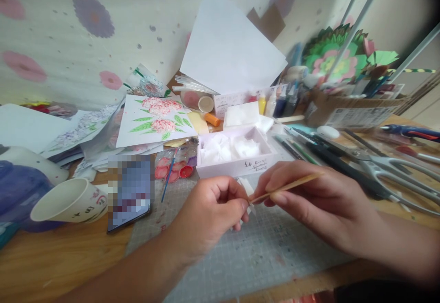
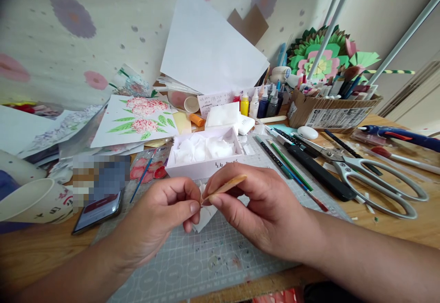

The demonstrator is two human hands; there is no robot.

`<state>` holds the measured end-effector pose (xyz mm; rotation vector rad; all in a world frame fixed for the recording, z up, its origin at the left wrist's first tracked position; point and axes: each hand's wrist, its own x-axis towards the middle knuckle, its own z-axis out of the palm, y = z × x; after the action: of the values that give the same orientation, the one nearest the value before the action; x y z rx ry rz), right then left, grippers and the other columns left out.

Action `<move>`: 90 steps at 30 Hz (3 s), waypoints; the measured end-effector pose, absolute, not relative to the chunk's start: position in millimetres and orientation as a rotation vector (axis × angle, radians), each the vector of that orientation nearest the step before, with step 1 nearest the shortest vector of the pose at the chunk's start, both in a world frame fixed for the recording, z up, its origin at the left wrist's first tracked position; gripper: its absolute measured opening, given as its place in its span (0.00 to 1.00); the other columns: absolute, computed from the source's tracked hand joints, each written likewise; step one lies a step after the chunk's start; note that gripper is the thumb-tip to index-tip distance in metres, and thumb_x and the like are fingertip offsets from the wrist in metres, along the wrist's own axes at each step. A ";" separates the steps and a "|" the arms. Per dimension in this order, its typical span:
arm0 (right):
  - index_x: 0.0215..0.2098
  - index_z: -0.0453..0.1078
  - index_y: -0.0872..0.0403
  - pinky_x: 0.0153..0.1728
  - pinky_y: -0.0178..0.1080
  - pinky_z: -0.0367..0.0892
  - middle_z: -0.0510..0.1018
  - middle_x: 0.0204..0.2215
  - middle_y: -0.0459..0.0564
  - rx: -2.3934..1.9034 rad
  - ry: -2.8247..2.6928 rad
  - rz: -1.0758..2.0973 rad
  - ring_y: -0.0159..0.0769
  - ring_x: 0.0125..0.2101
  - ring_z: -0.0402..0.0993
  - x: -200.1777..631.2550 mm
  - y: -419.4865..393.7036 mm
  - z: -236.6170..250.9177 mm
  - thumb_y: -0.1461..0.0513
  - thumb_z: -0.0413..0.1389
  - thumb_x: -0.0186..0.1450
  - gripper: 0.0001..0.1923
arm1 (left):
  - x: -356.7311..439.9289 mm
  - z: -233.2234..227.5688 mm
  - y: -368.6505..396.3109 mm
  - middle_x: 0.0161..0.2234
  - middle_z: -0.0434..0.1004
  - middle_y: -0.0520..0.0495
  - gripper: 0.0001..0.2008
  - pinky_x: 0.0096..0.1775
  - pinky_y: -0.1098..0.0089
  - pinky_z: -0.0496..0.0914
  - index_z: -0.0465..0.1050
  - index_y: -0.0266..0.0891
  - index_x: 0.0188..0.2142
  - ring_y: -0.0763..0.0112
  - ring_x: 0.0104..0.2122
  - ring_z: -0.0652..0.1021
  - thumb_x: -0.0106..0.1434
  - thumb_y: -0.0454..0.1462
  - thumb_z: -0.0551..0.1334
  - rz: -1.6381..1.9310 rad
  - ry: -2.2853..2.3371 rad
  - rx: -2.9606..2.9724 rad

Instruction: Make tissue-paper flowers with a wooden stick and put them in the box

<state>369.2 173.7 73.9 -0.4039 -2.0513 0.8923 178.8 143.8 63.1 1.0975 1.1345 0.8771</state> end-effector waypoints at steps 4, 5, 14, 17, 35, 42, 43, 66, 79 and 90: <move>0.43 0.68 0.56 0.38 0.35 0.71 0.74 0.35 0.50 -0.403 -2.089 0.883 0.35 0.38 0.73 370.1 172.9 75.4 0.72 0.52 0.67 0.09 | 178.8 62.8 143.6 0.19 0.69 0.55 0.04 0.24 0.75 0.63 0.66 0.36 0.23 0.79 0.19 0.68 0.52 0.31 0.60 0.883 1.118 1.109; 0.43 0.68 0.56 0.38 0.35 0.71 0.74 0.35 0.50 -0.404 -2.089 0.879 0.35 0.38 0.73 370.5 172.9 75.7 0.72 0.52 0.67 0.09 | 179.0 62.7 143.8 0.19 0.69 0.55 0.03 0.24 0.75 0.63 0.67 0.36 0.23 0.79 0.19 0.68 0.52 0.32 0.60 0.888 1.116 1.102; 0.41 0.69 0.56 0.36 0.34 0.71 0.73 0.35 0.50 -0.425 -2.013 0.953 0.34 0.36 0.73 372.3 176.3 73.9 0.71 0.52 0.68 0.07 | 178.6 60.7 144.4 0.22 0.67 0.55 0.03 0.27 0.74 0.64 0.67 0.37 0.26 0.78 0.23 0.68 0.55 0.32 0.61 0.868 1.086 1.157; 0.41 0.68 0.56 0.35 0.32 0.71 0.73 0.35 0.50 -0.441 -1.979 1.002 0.32 0.35 0.72 373.2 175.6 73.8 0.71 0.52 0.68 0.06 | 177.4 59.2 144.3 0.22 0.66 0.56 0.04 0.27 0.74 0.63 0.66 0.38 0.27 0.77 0.24 0.68 0.57 0.33 0.61 0.841 1.091 1.264; 0.41 0.67 0.56 0.42 0.36 0.72 0.74 0.37 0.50 -0.418 -1.907 1.152 0.35 0.41 0.73 383.5 174.6 74.1 0.70 0.53 0.69 0.05 | 174.3 59.1 140.6 0.27 0.73 0.54 0.04 0.32 0.75 0.66 0.69 0.41 0.29 0.74 0.28 0.73 0.60 0.33 0.61 0.984 1.268 1.905; 0.40 0.68 0.56 0.40 0.34 0.72 0.74 0.36 0.50 -0.426 -1.928 1.073 0.34 0.39 0.74 380.2 175.5 74.6 0.69 0.53 0.69 0.04 | 177.4 65.2 140.4 0.25 0.74 0.54 0.04 0.31 0.76 0.66 0.70 0.40 0.26 0.74 0.27 0.73 0.57 0.32 0.61 0.952 1.347 1.835; 0.40 0.67 0.56 0.40 0.35 0.72 0.74 0.36 0.51 -0.429 -1.942 1.063 0.34 0.39 0.74 379.7 175.7 74.8 0.69 0.53 0.69 0.04 | 177.6 65.6 140.9 0.25 0.74 0.54 0.04 0.31 0.75 0.66 0.70 0.40 0.26 0.74 0.27 0.73 0.57 0.32 0.61 0.954 1.352 1.820; 0.41 0.68 0.56 0.40 0.37 0.72 0.74 0.36 0.51 -0.411 -1.947 1.044 0.36 0.39 0.73 375.9 177.4 73.7 0.71 0.53 0.68 0.06 | 173.7 66.0 140.7 0.22 0.68 0.56 0.05 0.27 0.75 0.60 0.70 0.40 0.26 0.77 0.23 0.65 0.58 0.35 0.60 0.883 1.232 1.591; 0.41 0.67 0.56 0.40 0.40 0.73 0.74 0.37 0.51 -0.398 -1.965 1.087 0.37 0.40 0.73 375.9 176.6 73.5 0.71 0.53 0.68 0.06 | 175.6 66.6 141.8 0.22 0.67 0.56 0.05 0.27 0.74 0.59 0.70 0.39 0.25 0.77 0.23 0.64 0.57 0.36 0.59 0.843 1.233 1.544; 0.41 0.69 0.57 0.41 0.33 0.70 0.74 0.36 0.49 -0.424 -1.956 1.028 0.34 0.39 0.73 377.9 177.1 76.9 0.72 0.53 0.68 0.08 | 174.1 61.0 142.2 0.28 0.68 0.55 0.01 0.31 0.73 0.62 0.67 0.41 0.31 0.76 0.28 0.68 0.59 0.34 0.59 0.898 1.159 1.526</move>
<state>377.9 177.1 76.9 -0.4237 -1.9560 1.0279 174.1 142.2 61.0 1.5258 1.1591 0.8978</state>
